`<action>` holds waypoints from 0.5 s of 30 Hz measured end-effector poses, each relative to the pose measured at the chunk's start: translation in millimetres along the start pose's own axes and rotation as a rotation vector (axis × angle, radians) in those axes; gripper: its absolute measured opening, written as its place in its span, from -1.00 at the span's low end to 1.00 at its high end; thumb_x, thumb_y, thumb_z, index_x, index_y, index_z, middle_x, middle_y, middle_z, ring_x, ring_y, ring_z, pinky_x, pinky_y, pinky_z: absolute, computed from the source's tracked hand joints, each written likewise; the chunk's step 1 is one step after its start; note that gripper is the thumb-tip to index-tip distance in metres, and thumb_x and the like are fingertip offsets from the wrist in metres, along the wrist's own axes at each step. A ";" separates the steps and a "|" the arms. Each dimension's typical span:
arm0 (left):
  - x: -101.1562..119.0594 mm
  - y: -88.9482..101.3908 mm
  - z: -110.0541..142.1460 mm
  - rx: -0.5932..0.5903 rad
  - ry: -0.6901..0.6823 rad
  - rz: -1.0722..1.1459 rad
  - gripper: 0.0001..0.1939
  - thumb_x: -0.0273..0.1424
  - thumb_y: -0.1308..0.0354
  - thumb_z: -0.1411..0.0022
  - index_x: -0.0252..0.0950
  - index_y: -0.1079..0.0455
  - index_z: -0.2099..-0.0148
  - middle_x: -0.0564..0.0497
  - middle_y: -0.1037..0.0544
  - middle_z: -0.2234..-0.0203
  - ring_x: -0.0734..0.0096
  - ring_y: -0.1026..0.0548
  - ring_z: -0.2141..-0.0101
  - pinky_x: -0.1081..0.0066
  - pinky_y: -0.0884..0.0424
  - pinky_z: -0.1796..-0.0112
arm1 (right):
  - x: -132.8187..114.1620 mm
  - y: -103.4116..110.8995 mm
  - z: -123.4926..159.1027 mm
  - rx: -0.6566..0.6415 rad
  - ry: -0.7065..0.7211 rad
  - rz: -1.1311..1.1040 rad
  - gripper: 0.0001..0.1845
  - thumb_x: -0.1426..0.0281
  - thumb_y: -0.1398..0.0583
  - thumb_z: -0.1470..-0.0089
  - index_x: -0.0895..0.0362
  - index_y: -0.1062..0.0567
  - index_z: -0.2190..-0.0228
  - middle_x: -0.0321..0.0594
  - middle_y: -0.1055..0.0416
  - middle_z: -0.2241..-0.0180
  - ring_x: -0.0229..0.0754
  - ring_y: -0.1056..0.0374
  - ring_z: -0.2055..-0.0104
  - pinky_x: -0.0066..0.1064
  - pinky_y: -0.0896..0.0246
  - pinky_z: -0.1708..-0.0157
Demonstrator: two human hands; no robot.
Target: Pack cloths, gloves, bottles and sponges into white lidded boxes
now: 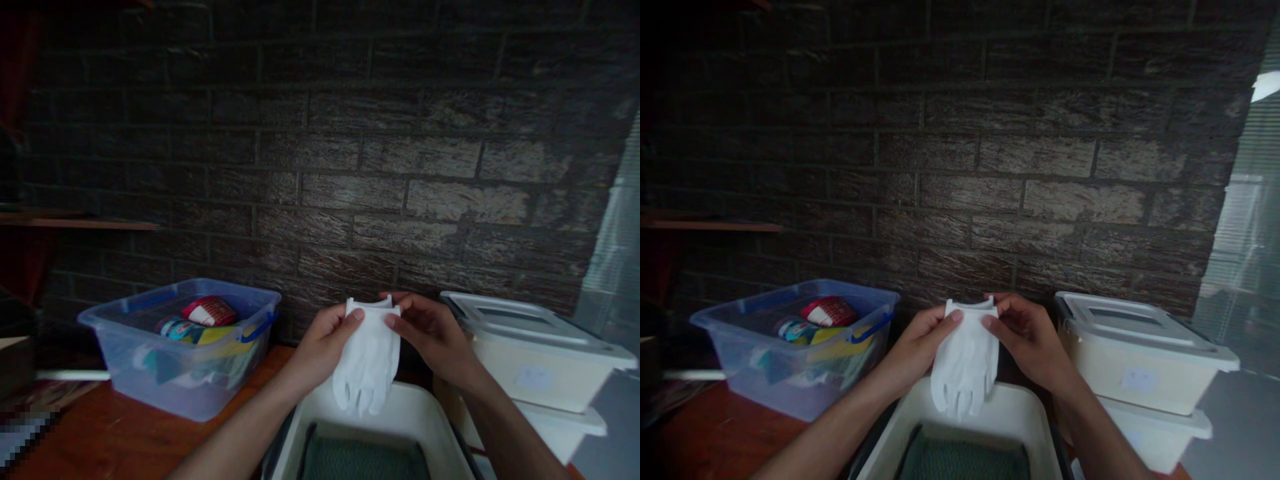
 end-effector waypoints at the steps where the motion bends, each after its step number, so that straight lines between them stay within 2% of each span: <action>1: -0.2 0.8 -0.6 -0.001 -0.015 -0.035 -0.61 -0.11 -0.19 -0.34 -0.36 -0.56 0.10 0.01 -0.52 0.42 0.51 -0.34 0.45 0.56 -0.20 0.46 | 0.8 0.2 0.3 -0.004 -0.025 -0.020 -0.82 0.29 -0.35 -0.17 0.10 -0.50 0.38 -0.19 -0.50 0.13 -0.15 -0.42 0.07 -0.40 -0.31 0.13; 3: 0.1 1.7 -1.2 -0.003 -0.053 -0.094 -0.62 -0.12 -0.18 -0.35 -0.37 -0.56 0.12 0.02 -0.50 0.43 0.51 -0.33 0.45 0.55 -0.19 0.46 | 2.1 1.1 1.2 -0.011 -0.061 -0.026 -0.80 0.26 -0.34 -0.17 0.11 -0.49 0.37 -0.27 -0.47 0.35 -0.24 -0.37 0.31 -0.45 -0.26 0.33; 5: 1.2 1.5 -1.1 -0.006 -0.088 -0.123 -0.63 -0.13 -0.17 -0.36 -0.37 -0.55 0.14 0.02 -0.49 0.43 0.50 -0.33 0.44 0.54 -0.20 0.46 | 3.1 2.0 2.1 -0.017 -0.075 -0.008 -0.78 0.25 -0.34 -0.18 0.12 -0.48 0.37 -0.32 -0.41 0.46 -0.29 -0.26 0.42 -0.46 -0.16 0.43; 11: 4.3 -1.6 0.1 0.011 -0.125 -0.126 -0.63 -0.14 -0.14 -0.38 -0.39 -0.51 0.17 0.01 -0.50 0.43 0.49 -0.35 0.44 0.53 -0.23 0.45 | 6.3 2.9 1.1 0.034 -0.080 -0.036 -0.76 0.27 -0.40 -0.09 0.13 -0.49 0.40 -0.34 -0.40 0.48 -0.32 -0.24 0.44 -0.48 -0.14 0.44; 15: 0.9 -1.6 0.5 0.047 -0.074 -0.103 -0.61 -0.10 -0.12 -0.38 -0.37 -0.45 0.23 0.01 -0.49 0.45 0.49 -0.34 0.46 0.53 -0.20 0.46 | 10.1 1.3 -0.5 0.036 -0.073 -0.050 -0.76 0.31 -0.45 -0.01 0.14 -0.52 0.45 -0.34 -0.44 0.49 -0.32 -0.29 0.45 -0.48 -0.21 0.42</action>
Point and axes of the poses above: each hand's wrist, its own z-axis away from the middle knuckle, its own y-axis out of the back of the hand, x = y × z, the point moved 3 cm from there along -z, towards the middle knuckle
